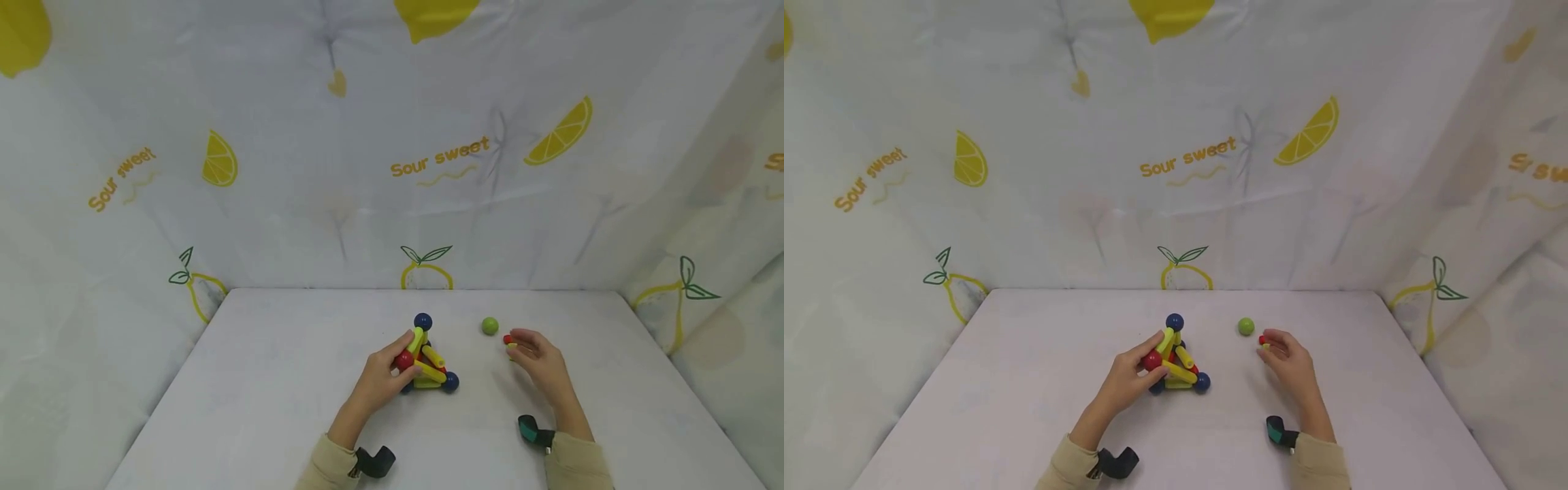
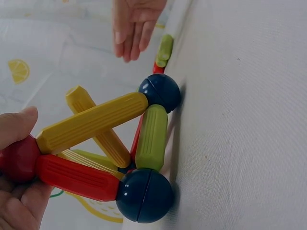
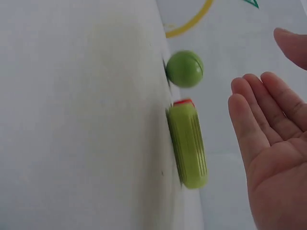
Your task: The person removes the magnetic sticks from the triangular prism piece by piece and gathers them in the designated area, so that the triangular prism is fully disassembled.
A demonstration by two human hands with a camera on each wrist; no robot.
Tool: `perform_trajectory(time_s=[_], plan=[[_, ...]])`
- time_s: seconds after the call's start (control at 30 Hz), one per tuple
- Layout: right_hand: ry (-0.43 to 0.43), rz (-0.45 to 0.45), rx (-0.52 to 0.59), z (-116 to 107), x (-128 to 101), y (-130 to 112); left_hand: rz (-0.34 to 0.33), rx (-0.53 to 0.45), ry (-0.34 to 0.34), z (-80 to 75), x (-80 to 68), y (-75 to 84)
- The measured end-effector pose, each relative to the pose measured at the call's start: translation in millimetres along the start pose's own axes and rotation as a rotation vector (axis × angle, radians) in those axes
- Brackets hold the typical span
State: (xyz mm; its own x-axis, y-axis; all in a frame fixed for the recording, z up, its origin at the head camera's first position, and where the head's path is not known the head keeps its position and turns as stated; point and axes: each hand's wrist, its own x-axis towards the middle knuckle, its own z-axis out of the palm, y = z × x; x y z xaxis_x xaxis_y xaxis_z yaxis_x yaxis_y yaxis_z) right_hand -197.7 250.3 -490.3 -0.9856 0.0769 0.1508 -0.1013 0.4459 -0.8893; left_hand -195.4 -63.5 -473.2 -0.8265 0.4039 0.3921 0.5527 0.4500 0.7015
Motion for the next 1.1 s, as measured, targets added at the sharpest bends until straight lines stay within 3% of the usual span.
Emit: perform_trajectory(time_s=[0.27,0.53,0.67,0.8,1.1], plan=[[-0.252,-0.083,0.241,38.6,1.6,-26.3,-0.043,-0.045,-0.016,-4.2,0.6,5.6],[-0.399,-0.168,0.298,74.1,-7.0,-43.0,-0.023,-0.018,-0.014,-3.3,-0.8,1.4],[-0.389,-0.173,0.303,85.9,-11.7,-53.1,-0.008,-0.026,-0.006,-2.3,0.6,0.0],[-0.318,-0.149,0.28,92.9,-14.8,-59.6,0.001,-0.024,-0.005,-1.8,2.5,-0.5],[-0.219,-0.15,0.184,98.5,-17.2,-56.8,0.001,-0.072,-0.001,-2.1,1.1,0.1]])
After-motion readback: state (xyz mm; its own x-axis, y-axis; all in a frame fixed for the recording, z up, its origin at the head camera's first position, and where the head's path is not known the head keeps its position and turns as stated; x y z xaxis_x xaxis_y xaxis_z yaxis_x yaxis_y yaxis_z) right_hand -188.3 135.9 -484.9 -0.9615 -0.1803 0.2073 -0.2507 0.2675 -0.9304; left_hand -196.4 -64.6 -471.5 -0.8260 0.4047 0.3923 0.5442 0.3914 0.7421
